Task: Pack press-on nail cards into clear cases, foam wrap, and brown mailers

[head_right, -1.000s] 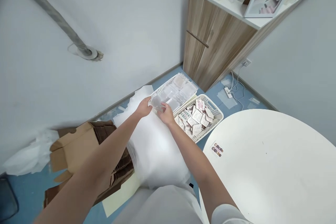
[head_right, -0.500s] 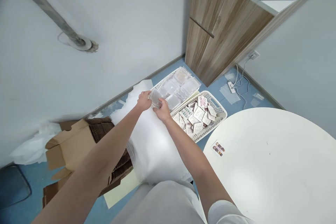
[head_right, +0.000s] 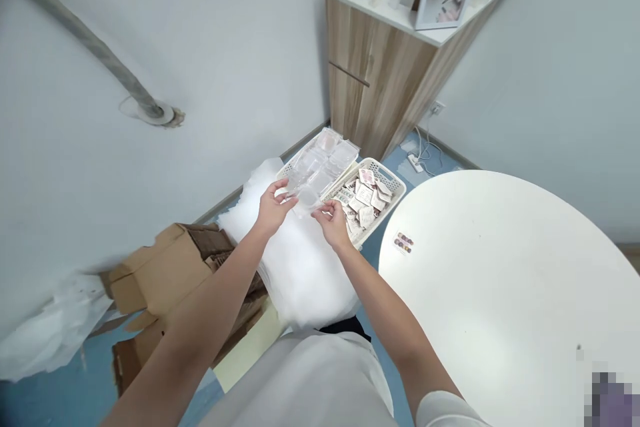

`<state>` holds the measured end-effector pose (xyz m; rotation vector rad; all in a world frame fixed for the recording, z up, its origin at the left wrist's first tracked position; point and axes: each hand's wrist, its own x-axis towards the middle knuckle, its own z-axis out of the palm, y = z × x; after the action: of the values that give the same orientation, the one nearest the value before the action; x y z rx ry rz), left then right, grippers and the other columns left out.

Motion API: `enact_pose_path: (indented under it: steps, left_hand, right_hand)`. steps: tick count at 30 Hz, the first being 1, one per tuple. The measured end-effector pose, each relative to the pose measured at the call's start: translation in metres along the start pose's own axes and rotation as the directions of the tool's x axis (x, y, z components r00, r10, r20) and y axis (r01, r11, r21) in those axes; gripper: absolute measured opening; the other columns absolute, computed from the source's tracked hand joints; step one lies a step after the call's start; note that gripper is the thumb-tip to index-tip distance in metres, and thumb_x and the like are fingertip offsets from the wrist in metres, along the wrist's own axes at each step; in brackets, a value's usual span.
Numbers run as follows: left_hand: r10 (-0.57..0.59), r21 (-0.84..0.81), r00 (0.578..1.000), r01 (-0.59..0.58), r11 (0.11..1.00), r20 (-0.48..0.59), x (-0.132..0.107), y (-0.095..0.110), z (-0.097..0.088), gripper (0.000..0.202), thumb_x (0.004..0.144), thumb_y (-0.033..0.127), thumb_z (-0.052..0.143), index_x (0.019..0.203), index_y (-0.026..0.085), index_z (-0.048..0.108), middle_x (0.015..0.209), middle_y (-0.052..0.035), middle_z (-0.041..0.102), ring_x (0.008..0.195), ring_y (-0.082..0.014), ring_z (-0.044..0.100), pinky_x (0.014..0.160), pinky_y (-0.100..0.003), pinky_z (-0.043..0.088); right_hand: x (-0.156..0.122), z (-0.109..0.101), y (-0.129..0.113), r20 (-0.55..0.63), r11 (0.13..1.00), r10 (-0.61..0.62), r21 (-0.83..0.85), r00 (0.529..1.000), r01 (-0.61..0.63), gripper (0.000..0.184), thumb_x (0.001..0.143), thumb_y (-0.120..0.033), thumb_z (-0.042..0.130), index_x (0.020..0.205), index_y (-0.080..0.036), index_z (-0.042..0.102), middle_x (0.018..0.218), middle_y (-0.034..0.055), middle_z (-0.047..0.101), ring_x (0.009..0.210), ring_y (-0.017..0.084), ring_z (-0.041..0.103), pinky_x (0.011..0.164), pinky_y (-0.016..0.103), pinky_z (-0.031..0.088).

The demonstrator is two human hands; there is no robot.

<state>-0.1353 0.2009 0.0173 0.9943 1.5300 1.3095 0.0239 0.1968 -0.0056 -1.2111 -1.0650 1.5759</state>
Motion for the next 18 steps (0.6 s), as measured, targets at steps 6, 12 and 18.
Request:
enact_pose_path:
  steps: [6, 12, 18]
  left_hand:
    - [-0.009, -0.155, 0.93, 0.071, 0.985, 0.367, -0.069, 0.015, 0.017, 0.067, 0.057, 0.02, 0.071, 0.117, 0.022, 0.042, 0.118, -0.0082, 0.043, 0.084, -0.0126, 0.058, 0.08, -0.034, 0.046]
    - [-0.05, -0.109, 0.782, 0.149, 0.983, 0.621, -0.129, 0.015, 0.065, 0.065, 0.06, 0.026, 0.07, 0.118, 0.021, 0.043, 0.118, -0.0101, 0.045, 0.087, -0.0149, 0.059, 0.082, -0.034, 0.046]
    - [-0.151, -0.014, 0.656, 0.239, 0.971, 0.74, -0.188, 0.014, 0.109, 0.049, 0.074, 0.043, 0.055, 0.116, 0.02, 0.045, 0.123, -0.012, 0.044, 0.104, -0.0211, 0.052, 0.078, -0.033, 0.047]
  right_hand:
    - [-0.089, -0.042, -0.014, -0.055, 0.999, -0.048, 0.015, 0.997, 0.049, 0.041, 0.068, -0.041, 0.06, 0.102, -0.024, 0.047, 0.1, 0.0045, 0.056, 0.079, 0.016, 0.062, 0.08, 0.035, 0.045]
    - [-0.177, -0.078, -0.016, -0.227, 0.999, -0.047, -0.034, 0.973, 0.04, 0.045, 0.067, -0.043, 0.06, 0.105, -0.022, 0.046, 0.074, 0.0004, 0.062, 0.063, 0.015, 0.061, 0.072, 0.036, 0.047]
    - [-0.249, -0.12, -0.008, -0.516, 0.998, -0.052, 0.0, 0.855, 0.06, 0.04, 0.068, -0.04, 0.057, 0.102, -0.021, 0.047, 0.074, 0.0007, 0.061, 0.059, 0.014, 0.06, 0.065, 0.032, 0.047]
